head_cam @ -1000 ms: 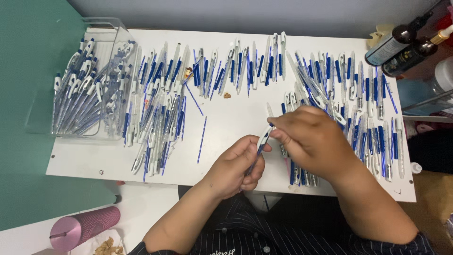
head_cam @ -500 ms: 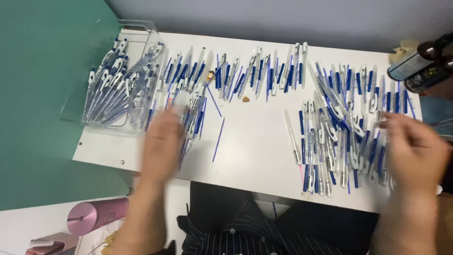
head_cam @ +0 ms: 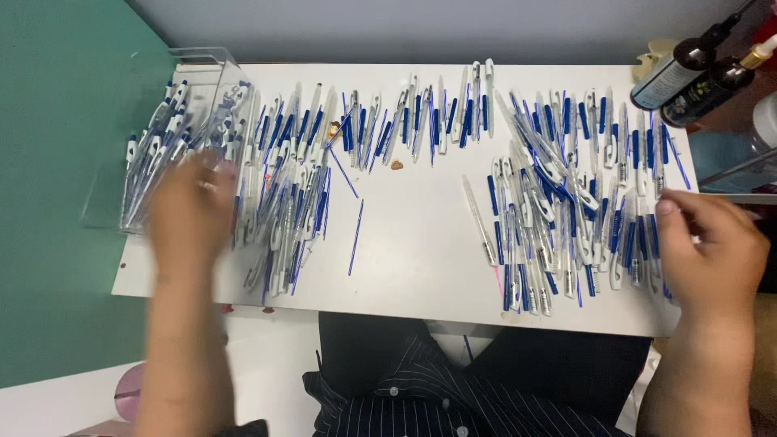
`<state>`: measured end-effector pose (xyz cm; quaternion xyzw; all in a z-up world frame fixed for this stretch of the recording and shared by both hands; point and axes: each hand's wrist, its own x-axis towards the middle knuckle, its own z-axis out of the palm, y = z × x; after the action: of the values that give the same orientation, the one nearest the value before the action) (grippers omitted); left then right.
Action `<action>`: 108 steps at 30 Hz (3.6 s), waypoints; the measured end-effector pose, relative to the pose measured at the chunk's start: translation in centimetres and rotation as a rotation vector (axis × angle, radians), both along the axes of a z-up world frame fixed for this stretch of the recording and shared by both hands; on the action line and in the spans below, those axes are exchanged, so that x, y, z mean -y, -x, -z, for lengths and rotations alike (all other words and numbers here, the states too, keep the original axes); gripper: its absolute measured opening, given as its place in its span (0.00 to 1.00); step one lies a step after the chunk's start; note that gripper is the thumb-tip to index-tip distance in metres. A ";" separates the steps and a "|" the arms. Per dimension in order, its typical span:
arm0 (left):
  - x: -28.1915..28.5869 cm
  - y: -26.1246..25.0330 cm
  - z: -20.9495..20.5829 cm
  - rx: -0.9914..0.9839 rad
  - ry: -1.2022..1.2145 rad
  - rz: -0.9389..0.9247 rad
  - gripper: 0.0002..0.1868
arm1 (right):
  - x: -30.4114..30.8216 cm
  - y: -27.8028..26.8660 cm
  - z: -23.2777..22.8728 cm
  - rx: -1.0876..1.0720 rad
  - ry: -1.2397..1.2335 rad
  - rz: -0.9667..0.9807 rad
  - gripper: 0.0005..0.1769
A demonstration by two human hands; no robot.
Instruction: The person assembles pens by hand, inserting blue ink refills into white and blue pen barrels and snapping the components together.
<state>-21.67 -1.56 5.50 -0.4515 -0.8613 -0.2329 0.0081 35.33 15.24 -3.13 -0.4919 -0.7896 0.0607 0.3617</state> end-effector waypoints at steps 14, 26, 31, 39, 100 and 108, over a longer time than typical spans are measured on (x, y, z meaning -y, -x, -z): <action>-3.3 -13.9 8.3 0.183 0.382 0.205 0.14 | 4.4 7.9 -3.6 0.015 0.175 -0.098 0.09; -6.7 -20.3 4.5 0.948 0.146 0.671 0.13 | 4.6 17.5 -5.9 -0.090 0.083 -0.591 0.16; -8.0 -22.2 5.5 1.047 0.090 0.723 0.11 | 3.8 15.8 -5.7 -0.067 0.036 -0.579 0.14; -9.4 -22.9 4.5 0.669 -0.064 0.904 0.16 | 1.2 12.8 -3.5 0.006 0.039 -0.457 0.13; -11.4 -16.7 6.8 0.586 -0.092 0.669 0.11 | -4.5 18.9 -6.3 -0.388 0.407 -0.613 0.18; -11.5 -16.7 8.5 0.582 -0.164 0.763 0.11 | -4.7 17.4 -5.9 -0.715 0.530 -0.740 0.40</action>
<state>-4.95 9.98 -3.01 -0.6492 -0.5796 -0.4028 -0.2834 17.96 19.97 2.75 -0.2055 -0.6956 0.5413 0.4253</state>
